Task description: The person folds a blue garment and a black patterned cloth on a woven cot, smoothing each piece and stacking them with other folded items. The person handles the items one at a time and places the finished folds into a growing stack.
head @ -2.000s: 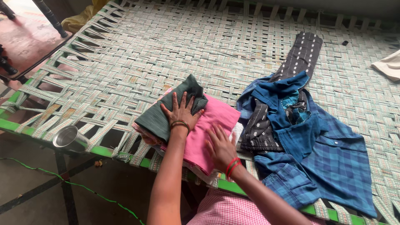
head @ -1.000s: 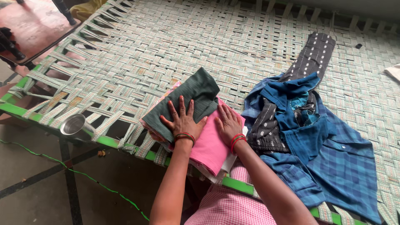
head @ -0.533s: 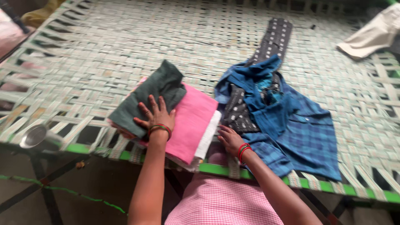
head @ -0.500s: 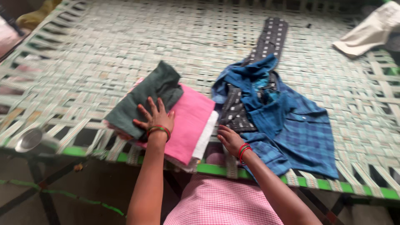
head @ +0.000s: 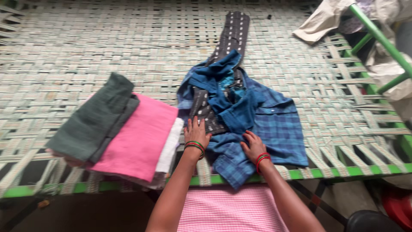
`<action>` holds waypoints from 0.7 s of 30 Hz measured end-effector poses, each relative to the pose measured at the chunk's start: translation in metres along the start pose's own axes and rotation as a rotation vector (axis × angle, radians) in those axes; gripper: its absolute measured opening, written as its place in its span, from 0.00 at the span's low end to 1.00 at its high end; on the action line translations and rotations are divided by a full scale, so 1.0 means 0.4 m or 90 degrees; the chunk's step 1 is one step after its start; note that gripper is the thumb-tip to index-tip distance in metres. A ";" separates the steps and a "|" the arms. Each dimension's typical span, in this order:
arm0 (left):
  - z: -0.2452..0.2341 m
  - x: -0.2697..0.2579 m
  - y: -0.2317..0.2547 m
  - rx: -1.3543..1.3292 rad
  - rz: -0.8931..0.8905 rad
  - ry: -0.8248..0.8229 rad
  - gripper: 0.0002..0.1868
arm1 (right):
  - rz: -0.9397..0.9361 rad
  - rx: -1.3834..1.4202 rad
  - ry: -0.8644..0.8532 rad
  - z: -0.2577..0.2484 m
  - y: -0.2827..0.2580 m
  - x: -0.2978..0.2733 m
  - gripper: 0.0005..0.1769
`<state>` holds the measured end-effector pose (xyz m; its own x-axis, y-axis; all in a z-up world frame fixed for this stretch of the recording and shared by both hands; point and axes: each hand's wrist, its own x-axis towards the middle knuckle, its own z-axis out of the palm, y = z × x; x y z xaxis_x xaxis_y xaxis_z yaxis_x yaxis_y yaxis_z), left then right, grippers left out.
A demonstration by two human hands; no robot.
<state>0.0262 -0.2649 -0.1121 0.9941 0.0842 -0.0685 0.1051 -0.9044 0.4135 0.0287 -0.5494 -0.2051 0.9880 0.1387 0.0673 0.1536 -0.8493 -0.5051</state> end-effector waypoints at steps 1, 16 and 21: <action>0.026 0.003 0.011 -0.004 -0.017 -0.019 0.44 | 0.017 -0.009 0.003 -0.008 0.000 -0.006 0.27; 0.226 -0.053 0.004 0.083 0.007 -0.071 0.38 | 0.058 -0.050 0.034 -0.018 -0.085 0.093 0.17; 0.247 -0.039 0.029 0.002 -0.043 -0.006 0.34 | 0.000 0.228 0.110 -0.055 0.005 0.102 0.13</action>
<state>0.0091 -0.3181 -0.1957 0.9844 0.1410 -0.1049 0.1718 -0.8979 0.4054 0.0696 -0.5569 -0.1844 0.9803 0.0257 0.1958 0.1701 -0.6131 -0.7715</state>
